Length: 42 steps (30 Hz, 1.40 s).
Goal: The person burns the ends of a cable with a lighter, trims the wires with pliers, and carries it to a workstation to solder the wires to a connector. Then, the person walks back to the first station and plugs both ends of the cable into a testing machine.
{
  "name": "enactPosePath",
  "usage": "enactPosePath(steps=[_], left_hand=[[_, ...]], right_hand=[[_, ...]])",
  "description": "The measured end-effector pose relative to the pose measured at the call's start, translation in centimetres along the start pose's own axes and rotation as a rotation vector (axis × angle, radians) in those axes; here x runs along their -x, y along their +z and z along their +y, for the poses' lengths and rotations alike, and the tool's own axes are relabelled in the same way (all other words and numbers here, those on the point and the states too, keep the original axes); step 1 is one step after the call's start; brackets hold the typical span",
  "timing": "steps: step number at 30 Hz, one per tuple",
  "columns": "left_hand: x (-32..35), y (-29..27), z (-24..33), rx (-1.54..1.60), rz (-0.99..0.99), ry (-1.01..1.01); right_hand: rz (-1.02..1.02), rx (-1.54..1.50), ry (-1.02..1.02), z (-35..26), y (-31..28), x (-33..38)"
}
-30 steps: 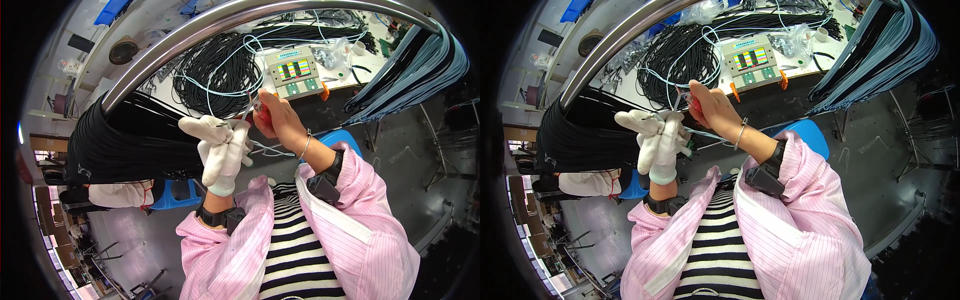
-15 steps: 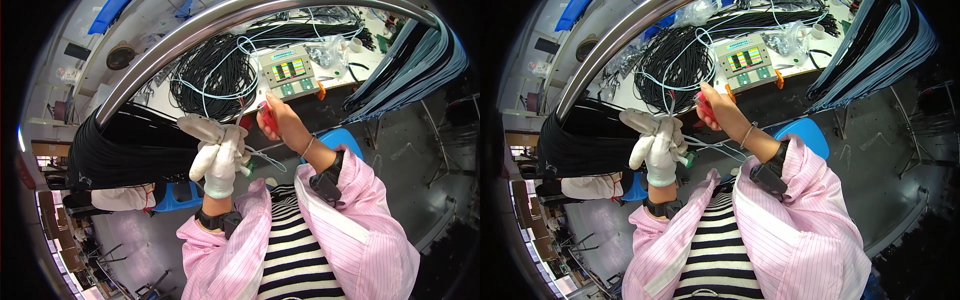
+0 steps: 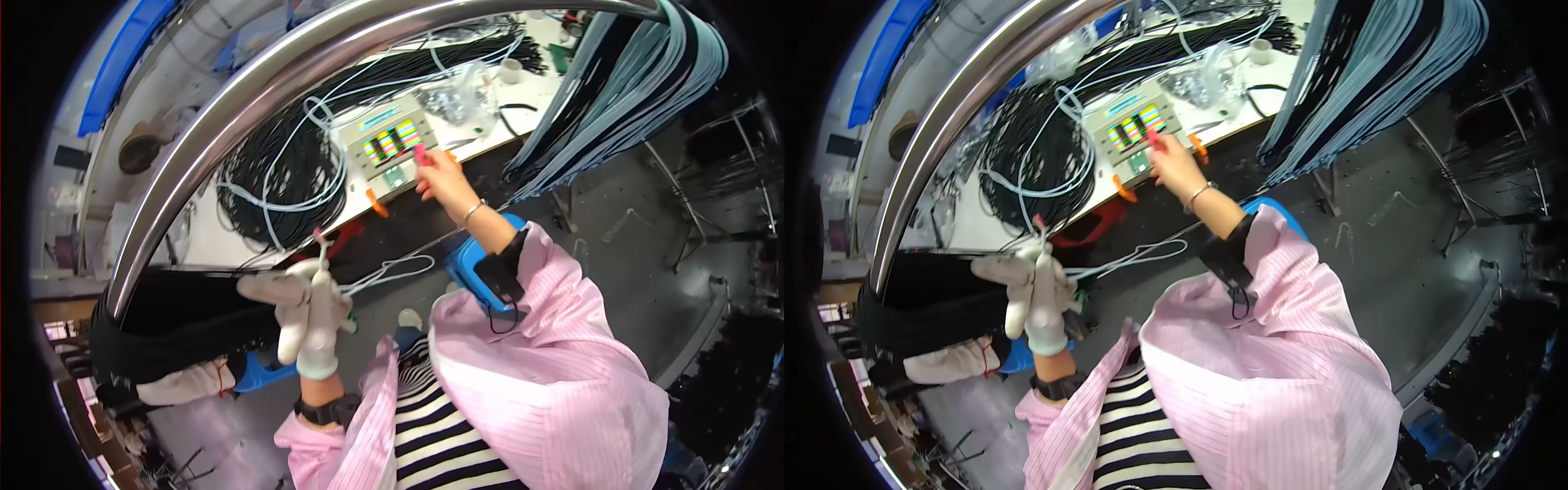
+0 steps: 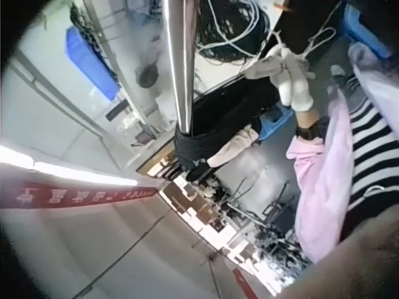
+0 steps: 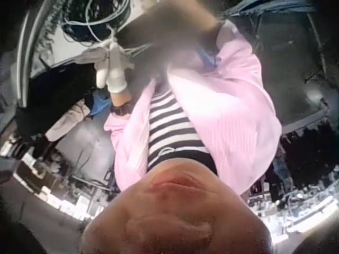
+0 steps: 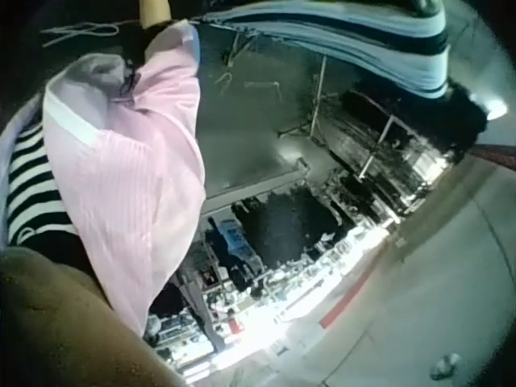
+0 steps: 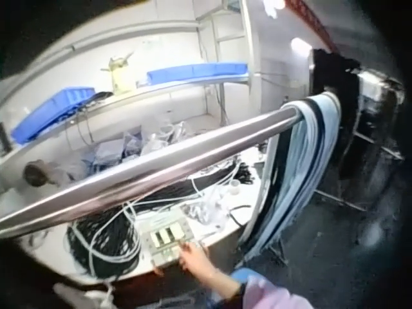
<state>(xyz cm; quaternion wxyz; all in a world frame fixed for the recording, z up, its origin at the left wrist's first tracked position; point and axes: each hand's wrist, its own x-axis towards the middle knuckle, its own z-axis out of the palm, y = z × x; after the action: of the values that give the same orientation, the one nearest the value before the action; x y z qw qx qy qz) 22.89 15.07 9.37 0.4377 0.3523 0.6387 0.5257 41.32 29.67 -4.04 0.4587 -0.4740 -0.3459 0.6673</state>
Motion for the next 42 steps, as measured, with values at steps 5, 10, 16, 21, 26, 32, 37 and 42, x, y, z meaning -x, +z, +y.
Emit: enactPosePath(steps=[5, 10, 16, 21, 26, 32, 37, 42], left_hand=[[-0.1, 0.2, -2.1, 0.106, 0.016, -0.101], [-0.6, -0.2, -3.5, 0.066, 0.072, -0.142], [-1.2, -0.3, -3.7, 0.12, 0.117, -0.171], [-1.6, 0.5, -4.2, 0.12, 0.053, -0.236], [-1.9, -0.6, -5.6, 0.186, -0.022, -0.197], [-2.6, 1.7, -3.2, 0.074, -0.062, -0.261], [-1.5, 1.4, -1.0, 0.014, -0.038, -0.254], [-0.6, 0.2, -0.2, 0.019, -0.103, -0.236]], right_hand=[[0.416, 0.694, -0.24, 3.6, -11.5, -10.8], [0.279, 0.816, -0.233, 1.6, -11.4, -15.1], [0.165, 0.429, -0.273, -1.4, -13.6, -13.5], [0.448, 0.31, -0.481, -5.4, -23.7, -12.2], [0.465, 1.436, -0.443, -4.5, -25.6, -12.0], [0.394, 1.889, -0.342, -1.8, -25.1, -13.1], [0.643, 1.738, -0.716, 2.0, -26.4, -11.1], [0.149, 0.567, -0.256, -0.6, -18.1, -0.3]])
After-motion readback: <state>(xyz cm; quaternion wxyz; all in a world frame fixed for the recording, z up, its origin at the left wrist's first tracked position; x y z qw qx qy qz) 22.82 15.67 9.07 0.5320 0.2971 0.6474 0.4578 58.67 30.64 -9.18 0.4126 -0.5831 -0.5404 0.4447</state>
